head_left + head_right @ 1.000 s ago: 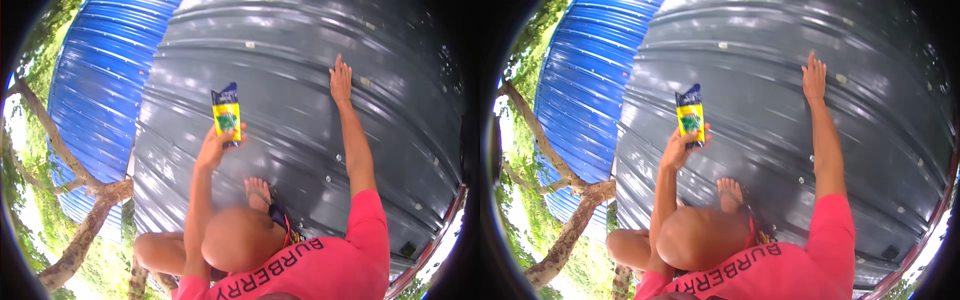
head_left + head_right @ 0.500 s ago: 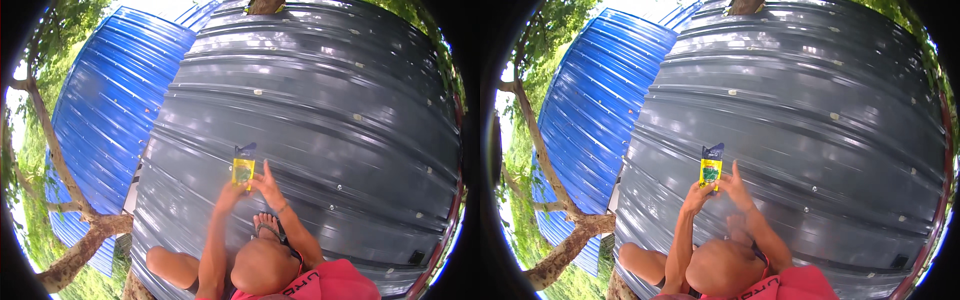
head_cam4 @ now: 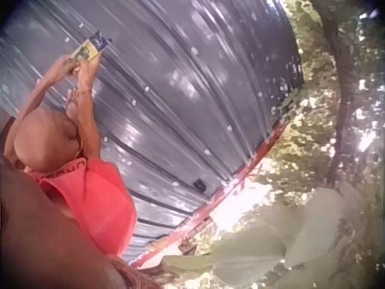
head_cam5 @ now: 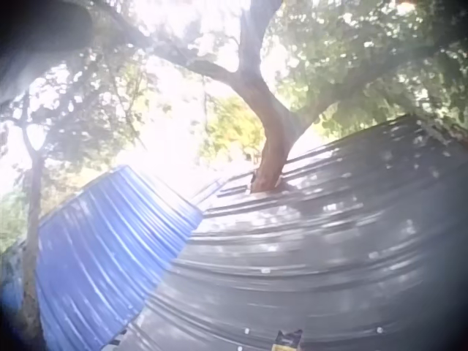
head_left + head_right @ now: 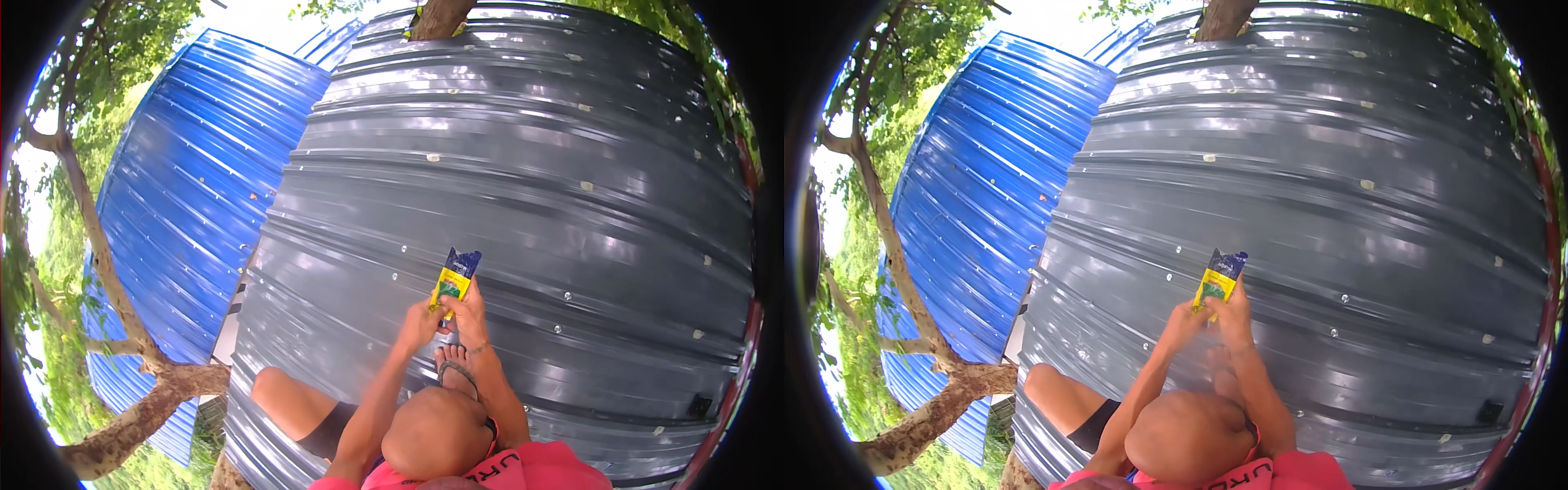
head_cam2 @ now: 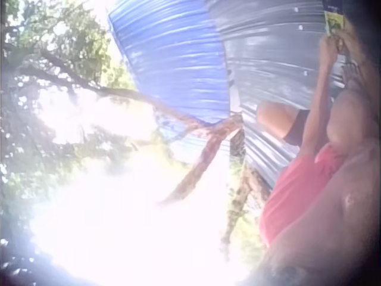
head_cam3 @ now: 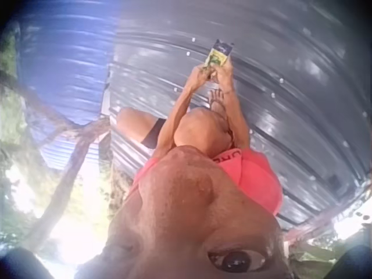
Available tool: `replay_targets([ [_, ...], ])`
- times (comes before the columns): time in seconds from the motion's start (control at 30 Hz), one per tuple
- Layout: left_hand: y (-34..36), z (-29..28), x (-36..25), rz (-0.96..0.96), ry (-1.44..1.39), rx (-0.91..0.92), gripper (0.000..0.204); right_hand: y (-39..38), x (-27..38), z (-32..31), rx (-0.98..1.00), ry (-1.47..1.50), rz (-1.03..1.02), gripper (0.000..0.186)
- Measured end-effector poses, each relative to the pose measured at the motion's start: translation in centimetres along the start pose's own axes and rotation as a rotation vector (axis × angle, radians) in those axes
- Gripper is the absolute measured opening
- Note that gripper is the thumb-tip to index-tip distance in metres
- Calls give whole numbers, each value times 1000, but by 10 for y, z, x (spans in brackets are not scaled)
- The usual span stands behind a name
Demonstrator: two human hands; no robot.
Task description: The person applies a sealant from a packet onto the heads of screws on a corrugated metal roof, using their fingers to spread the substance over each screw head.
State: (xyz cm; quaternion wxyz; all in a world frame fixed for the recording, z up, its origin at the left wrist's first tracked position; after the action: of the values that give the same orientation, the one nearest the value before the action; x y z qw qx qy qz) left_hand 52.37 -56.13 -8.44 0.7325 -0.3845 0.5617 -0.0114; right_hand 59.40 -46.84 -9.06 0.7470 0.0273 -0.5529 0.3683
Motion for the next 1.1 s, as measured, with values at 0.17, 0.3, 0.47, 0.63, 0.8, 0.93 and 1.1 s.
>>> replay_targets([
  [0.17, -21, 0, -7, -11, 133, -11, 26, 0, 10, -1, 77, 8, 36, 91],
  [0.3, -31, 10, -5, 72, 184, -52, 33, 1, 33, -5, 36, -18, -20, 93],
  [0.47, -45, 6, 13, 47, 155, 7, 28, 11, 19, -22, 5, -94, -41, 101],
  [0.63, -50, -19, 4, 15, 111, -9, 29, 0, 12, 8, 44, -121, 2, 99],
  [0.8, -41, -28, -6, 37, -18, -110, 27, -19, 21, 19, 145, -195, 49, 98],
  [0.93, -44, -29, -8, 204, 289, -266, 26, -16, 33, 16, 141, -214, -39, 100],
  [1.1, -55, -18, -21, 214, 331, -390, 29, -17, 31, 19, 102, -141, -21, 98],
])
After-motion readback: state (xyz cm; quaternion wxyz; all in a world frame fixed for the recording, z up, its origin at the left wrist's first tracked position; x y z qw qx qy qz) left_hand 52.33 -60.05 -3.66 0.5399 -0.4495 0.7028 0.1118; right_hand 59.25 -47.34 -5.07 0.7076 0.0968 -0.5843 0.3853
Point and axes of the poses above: each hand's wrist, its own y-axis towards the middle knuckle, its own z-axis out of the palm, x = y × z, the point moved 7 cm from there along y, towards the middle knuckle, and after that the axes turned 3 degrees about -z, right-handed, at the moved point
